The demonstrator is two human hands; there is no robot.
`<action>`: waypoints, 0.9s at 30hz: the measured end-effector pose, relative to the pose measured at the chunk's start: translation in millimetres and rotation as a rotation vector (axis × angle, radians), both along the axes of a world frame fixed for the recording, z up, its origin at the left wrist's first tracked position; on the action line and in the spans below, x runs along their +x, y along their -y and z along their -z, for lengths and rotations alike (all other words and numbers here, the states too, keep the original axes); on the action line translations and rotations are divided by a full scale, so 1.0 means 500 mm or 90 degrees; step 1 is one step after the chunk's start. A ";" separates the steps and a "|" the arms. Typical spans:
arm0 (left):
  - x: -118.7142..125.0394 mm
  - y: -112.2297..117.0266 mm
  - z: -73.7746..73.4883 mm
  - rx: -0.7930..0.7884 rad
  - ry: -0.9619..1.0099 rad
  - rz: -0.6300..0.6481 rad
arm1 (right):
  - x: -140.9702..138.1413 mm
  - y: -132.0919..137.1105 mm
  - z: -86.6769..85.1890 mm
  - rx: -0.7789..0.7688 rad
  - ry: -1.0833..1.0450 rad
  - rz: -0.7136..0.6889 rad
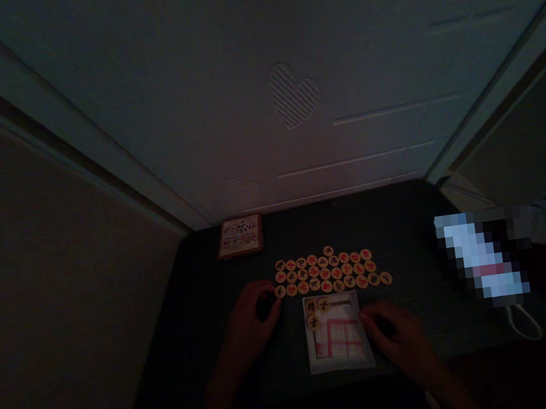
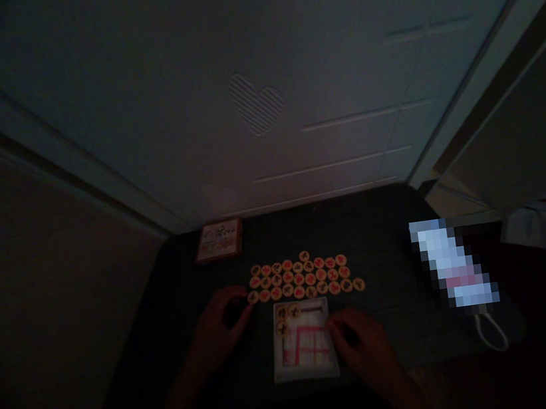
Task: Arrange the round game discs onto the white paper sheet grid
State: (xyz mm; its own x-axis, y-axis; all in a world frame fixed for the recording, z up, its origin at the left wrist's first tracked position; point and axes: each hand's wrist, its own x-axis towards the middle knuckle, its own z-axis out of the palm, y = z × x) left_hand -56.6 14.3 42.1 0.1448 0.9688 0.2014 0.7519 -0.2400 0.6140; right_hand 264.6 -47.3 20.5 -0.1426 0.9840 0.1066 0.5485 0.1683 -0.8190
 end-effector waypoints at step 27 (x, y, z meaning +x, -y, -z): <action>0.020 0.007 0.035 0.055 -0.026 -0.023 | -0.001 0.003 -0.004 -0.013 0.014 0.005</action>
State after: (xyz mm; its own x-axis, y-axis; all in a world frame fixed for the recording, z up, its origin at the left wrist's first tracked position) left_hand -46.5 11.1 24.9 0.1193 0.9530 0.2787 0.7855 -0.2622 0.5606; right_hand 264.1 -48.8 22.4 -0.1364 0.9872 0.0831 0.5675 0.1466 -0.8102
